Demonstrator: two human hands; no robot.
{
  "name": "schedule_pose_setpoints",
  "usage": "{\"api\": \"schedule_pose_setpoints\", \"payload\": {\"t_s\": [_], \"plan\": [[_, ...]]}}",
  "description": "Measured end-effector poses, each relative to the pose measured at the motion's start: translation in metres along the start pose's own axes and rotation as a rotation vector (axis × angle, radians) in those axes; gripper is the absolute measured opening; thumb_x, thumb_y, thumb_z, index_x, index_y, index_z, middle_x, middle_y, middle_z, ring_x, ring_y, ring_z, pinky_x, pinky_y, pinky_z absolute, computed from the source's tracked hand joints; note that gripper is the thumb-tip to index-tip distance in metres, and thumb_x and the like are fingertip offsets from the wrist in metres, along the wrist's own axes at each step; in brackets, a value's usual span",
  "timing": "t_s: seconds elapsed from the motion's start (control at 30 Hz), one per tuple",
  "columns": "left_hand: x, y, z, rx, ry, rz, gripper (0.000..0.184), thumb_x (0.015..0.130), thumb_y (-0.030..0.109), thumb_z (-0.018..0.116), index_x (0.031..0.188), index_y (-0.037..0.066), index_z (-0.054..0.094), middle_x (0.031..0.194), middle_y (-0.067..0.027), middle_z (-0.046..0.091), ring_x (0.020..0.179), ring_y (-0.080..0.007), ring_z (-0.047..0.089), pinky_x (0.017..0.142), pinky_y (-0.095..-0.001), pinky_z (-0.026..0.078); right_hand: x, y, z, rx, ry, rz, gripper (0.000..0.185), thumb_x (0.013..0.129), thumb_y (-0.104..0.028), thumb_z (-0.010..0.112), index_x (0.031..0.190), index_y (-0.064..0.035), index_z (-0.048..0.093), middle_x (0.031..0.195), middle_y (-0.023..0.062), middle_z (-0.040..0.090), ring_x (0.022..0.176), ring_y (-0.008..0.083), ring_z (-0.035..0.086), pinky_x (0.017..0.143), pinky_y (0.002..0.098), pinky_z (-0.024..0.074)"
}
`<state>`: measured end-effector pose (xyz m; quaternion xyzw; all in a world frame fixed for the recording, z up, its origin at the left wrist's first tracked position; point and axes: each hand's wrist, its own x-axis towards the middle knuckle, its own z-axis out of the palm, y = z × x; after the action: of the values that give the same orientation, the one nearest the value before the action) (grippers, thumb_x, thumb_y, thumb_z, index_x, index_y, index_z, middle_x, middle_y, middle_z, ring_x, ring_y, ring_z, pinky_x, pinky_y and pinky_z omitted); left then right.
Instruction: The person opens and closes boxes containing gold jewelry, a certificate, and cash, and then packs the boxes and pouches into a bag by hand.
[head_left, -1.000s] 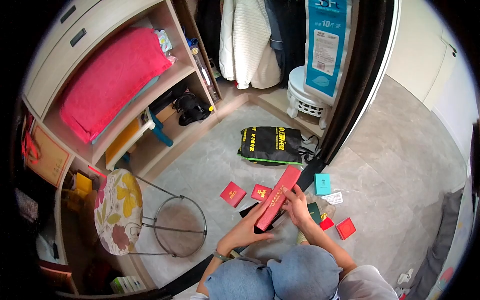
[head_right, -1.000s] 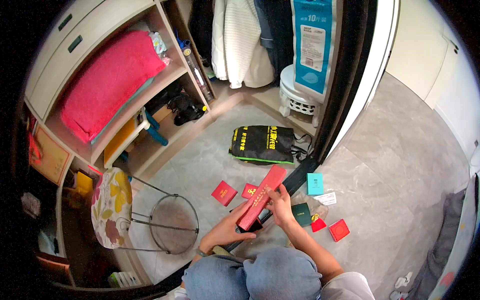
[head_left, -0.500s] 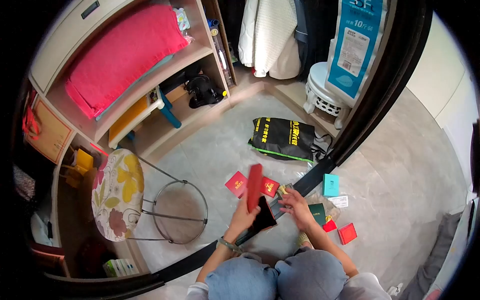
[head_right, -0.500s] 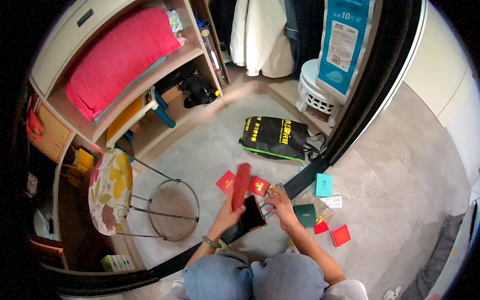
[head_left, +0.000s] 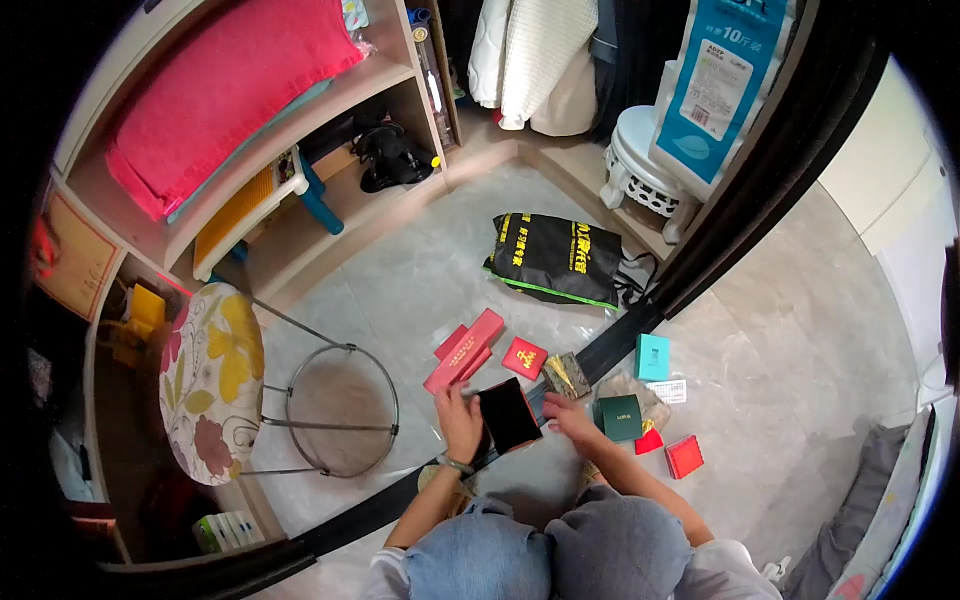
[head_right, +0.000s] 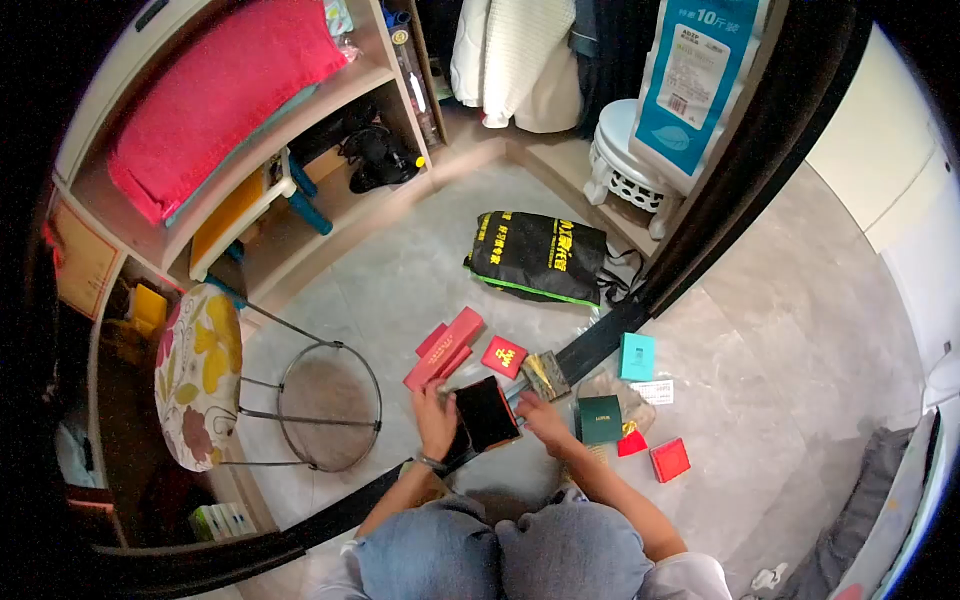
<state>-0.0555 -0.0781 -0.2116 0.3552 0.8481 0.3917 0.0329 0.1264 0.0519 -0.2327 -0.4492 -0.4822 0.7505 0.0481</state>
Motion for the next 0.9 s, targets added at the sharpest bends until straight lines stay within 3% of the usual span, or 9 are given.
{"api": "schedule_pose_setpoints", "payload": {"t_s": [0.03, 0.1, 0.2, 0.4, 0.53, 0.6, 0.7, 0.83, 0.9], "plan": [[-0.014, -0.011, 0.012, -0.03, -0.025, -0.039, 0.036, 0.084, 0.017, 0.069, 0.112, -0.001, 0.055, 0.109, -0.0236, 0.051, 0.103, -0.0429, 0.049, 0.092, -0.0456, 0.041, 0.009, 0.014, 0.001, -0.102, 0.007, 0.013, 0.055, 0.091, -0.028, 0.057, 0.141, -0.0084, 0.045, 0.131, 0.0075, 0.053, 0.119, 0.0212, 0.049, 0.097, 0.0381, 0.041], [-0.048, -0.041, 0.046, 0.012, -0.163, -0.282, 0.053, 0.084, 0.036, 0.071, 0.118, 0.0, 0.053, 0.112, -0.024, 0.05, 0.107, -0.0409, 0.048, 0.095, -0.0469, 0.039, -0.006, -0.006, 0.012, -0.142, -0.112, 0.11, 0.057, 0.09, -0.03, 0.057, 0.142, -0.0104, 0.043, 0.133, 0.0066, 0.051, 0.124, 0.0213, 0.045, 0.1, 0.0412, 0.0374], [-0.066, -0.046, 0.062, -0.053, -0.235, -0.276, 0.07, 0.084, 0.051, 0.069, 0.129, 0.0, 0.05, 0.115, -0.0251, 0.052, 0.11, -0.0371, 0.049, 0.097, -0.0458, 0.039, -0.011, -0.007, 0.029, -0.115, -0.207, 0.211, 0.061, 0.088, -0.033, 0.058, 0.142, -0.0105, 0.042, 0.132, 0.0065, 0.052, 0.124, 0.0209, 0.044, 0.103, 0.0421, 0.0337], [-0.045, -0.024, 0.042, -0.191, -0.325, -0.284, 0.083, 0.078, 0.053, 0.075, 0.133, -0.002, 0.047, 0.118, -0.0245, 0.053, 0.117, -0.0353, 0.047, 0.101, -0.0468, 0.038, -0.003, 0.011, 0.026, 0.141, -0.198, 0.175, 0.063, 0.086, -0.039, 0.06, 0.141, -0.0155, 0.041, 0.13, 0.0056, 0.053, 0.123, 0.0204, 0.044, 0.102, 0.0425, 0.0314], [-0.033, -0.018, 0.039, -0.092, -0.469, -0.317, 0.073, 0.078, 0.043, 0.079, 0.124, -0.007, 0.053, 0.116, -0.0207, 0.057, 0.113, -0.0295, 0.054, 0.096, -0.042, 0.044, -0.01, -0.004, 0.025, 0.105, -0.139, 0.126, 0.063, 0.086, -0.04, 0.059, 0.142, -0.0165, 0.041, 0.131, 0.005, 0.053, 0.126, 0.0204, 0.043, 0.103, 0.0413, 0.0305], [-0.029, -0.024, 0.045, -0.682, -0.622, -0.641, 0.056, 0.079, 0.031, 0.081, 0.113, -0.008, 0.058, 0.113, -0.0154, 0.061, 0.105, -0.0224, 0.06, 0.088, -0.0351, 0.05, -0.016, -0.014, 0.023, 0.102, -0.163, 0.112, 0.067, 0.085, -0.043, 0.062, 0.142, -0.0162, 0.04, 0.135, 0.0045, 0.049, 0.129, 0.0194, 0.039, 0.105, 0.0416, 0.0294], [-0.031, -0.024, 0.047, -0.626, -0.625, -0.788, 0.05, 0.081, 0.02, 0.079, 0.115, -0.007, 0.054, 0.111, -0.011, 0.062, 0.098, -0.0163, 0.062, 0.081, -0.0307, 0.052, -0.029, -0.025, 0.025, 0.141, -0.196, 0.1, 0.072, 0.085, -0.045, 0.063, 0.145, -0.016, 0.036, 0.139, 0.006, 0.045, 0.131, 0.0205, 0.038, 0.106, 0.0452, 0.0285], [-0.037, 0.014, 0.026, -0.691, -0.404, -0.48, 0.062, 0.079, 0.02, 0.08, 0.124, -0.004, 0.046, 0.109, -0.0144, 0.064, 0.097, -0.0241, 0.064, 0.082, -0.0353, 0.052, -0.028, -0.028, 0.033, 0.195, -0.056, 0.037, 0.084, 0.089, -0.045, 0.062, 0.153, -0.0146, 0.018, 0.147, 0.01, 0.036, 0.134, 0.0231, 0.037, 0.107, 0.0484, 0.0312], [-0.016, 0.072, -0.015, -0.144, -0.444, -0.122, 0.071, 0.076, 0.023, 0.081, 0.13, 0.001, 0.04, 0.11, -0.0168, 0.064, 0.097, -0.0361, 0.064, 0.085, -0.0411, 0.052, -0.04, -0.047, 0.038, 0.274, -0.099, -0.087, 0.088, 0.09, -0.047, 0.061, 0.154, -0.0128, 0.011, 0.15, 0.0104, 0.031, 0.135, 0.0231, 0.035, 0.106, 0.0457, 0.0333]]}}
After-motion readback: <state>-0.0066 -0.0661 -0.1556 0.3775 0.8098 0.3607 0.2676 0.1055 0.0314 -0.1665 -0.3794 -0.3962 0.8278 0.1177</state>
